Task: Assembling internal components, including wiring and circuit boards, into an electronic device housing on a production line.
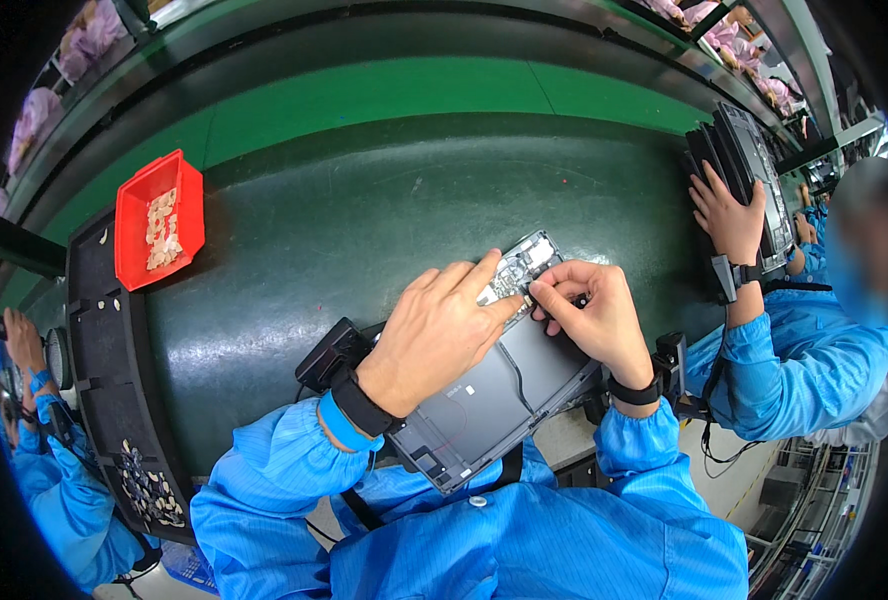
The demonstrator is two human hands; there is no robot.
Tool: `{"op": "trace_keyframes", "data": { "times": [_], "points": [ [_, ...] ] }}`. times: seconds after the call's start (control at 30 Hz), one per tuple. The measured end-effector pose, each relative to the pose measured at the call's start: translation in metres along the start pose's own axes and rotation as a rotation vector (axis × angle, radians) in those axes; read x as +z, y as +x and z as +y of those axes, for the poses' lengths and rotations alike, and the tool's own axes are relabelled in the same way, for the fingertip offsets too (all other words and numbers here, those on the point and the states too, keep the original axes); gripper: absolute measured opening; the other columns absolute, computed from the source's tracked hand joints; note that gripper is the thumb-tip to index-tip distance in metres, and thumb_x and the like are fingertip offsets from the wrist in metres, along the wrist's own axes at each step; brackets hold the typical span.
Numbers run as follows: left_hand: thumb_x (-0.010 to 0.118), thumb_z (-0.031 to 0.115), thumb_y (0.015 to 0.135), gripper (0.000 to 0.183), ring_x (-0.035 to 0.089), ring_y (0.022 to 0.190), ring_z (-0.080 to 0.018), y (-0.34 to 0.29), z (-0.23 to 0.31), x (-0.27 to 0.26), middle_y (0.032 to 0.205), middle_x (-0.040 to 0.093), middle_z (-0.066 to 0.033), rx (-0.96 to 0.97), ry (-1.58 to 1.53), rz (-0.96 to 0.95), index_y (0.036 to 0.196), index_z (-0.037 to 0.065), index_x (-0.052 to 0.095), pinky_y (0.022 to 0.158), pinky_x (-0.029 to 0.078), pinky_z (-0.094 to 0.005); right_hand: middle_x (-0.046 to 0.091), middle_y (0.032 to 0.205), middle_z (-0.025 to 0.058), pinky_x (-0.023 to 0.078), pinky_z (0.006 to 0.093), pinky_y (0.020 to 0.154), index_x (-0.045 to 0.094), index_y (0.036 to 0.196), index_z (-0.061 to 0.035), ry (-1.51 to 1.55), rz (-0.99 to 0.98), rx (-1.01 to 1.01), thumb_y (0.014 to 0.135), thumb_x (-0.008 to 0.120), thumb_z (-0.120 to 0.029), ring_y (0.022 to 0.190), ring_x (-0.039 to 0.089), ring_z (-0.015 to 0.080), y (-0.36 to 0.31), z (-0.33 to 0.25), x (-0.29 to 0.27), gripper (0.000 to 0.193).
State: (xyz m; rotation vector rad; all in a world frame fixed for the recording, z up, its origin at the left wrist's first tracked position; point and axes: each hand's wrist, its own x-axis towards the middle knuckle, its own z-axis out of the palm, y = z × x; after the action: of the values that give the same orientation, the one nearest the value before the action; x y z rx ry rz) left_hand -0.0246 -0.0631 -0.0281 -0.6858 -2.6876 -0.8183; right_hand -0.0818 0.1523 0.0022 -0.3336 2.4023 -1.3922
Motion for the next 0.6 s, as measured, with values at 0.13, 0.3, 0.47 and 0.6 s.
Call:
{"op": "trace_keyframes", "data": {
  "times": [0.13,0.3,0.47,0.6],
  "points": [
    [0.076,0.017,0.083,0.035,0.065,0.112,-0.0283,0.0000,0.0008,-0.0011,0.140,0.062,-0.0174,-0.008,0.005,-0.005,0.117,0.019,0.078,0.093,0.054,-0.0404,0.074,0.071,0.0066,0.049,0.0233,0.053,0.071,0.093,0.0055,-0.012,-0.016,0.008,0.096,0.070,-0.010,0.056,0.065,0.0082,0.0010,-0.0007,-0.0012,0.016],
    [0.076,0.016,0.083,0.043,0.064,0.110,-0.0282,0.0007,0.0011,-0.0004,0.138,0.061,-0.0157,0.004,0.033,-0.004,0.126,0.020,0.074,0.092,0.054,-0.0405,0.073,0.070,0.0061,0.049,0.0236,0.053,0.071,0.094,0.0043,-0.030,-0.027,0.013,0.096,0.070,-0.011,0.055,0.065,0.0086,0.0024,-0.0002,-0.0018,0.015],
    [0.075,0.016,0.083,0.048,0.064,0.107,-0.0275,0.0028,0.0025,-0.0023,0.134,0.060,-0.0124,0.005,0.059,-0.012,0.131,0.021,0.069,0.089,0.055,-0.0403,0.073,0.070,0.0057,0.049,0.0242,0.053,0.072,0.094,0.0042,-0.020,-0.020,0.034,0.096,0.070,-0.011,0.055,0.064,0.0085,0.0015,-0.0022,-0.0017,0.016],
    [0.075,0.016,0.082,0.046,0.064,0.105,-0.0262,0.0030,0.0044,-0.0029,0.133,0.060,-0.0108,0.000,0.107,-0.017,0.128,0.021,0.071,0.085,0.054,-0.0392,0.073,0.070,0.0056,0.048,0.0240,0.053,0.071,0.095,0.0043,-0.035,-0.025,0.020,0.096,0.070,-0.012,0.055,0.064,0.0084,0.0025,-0.0018,-0.0026,0.016]
  ]
}}
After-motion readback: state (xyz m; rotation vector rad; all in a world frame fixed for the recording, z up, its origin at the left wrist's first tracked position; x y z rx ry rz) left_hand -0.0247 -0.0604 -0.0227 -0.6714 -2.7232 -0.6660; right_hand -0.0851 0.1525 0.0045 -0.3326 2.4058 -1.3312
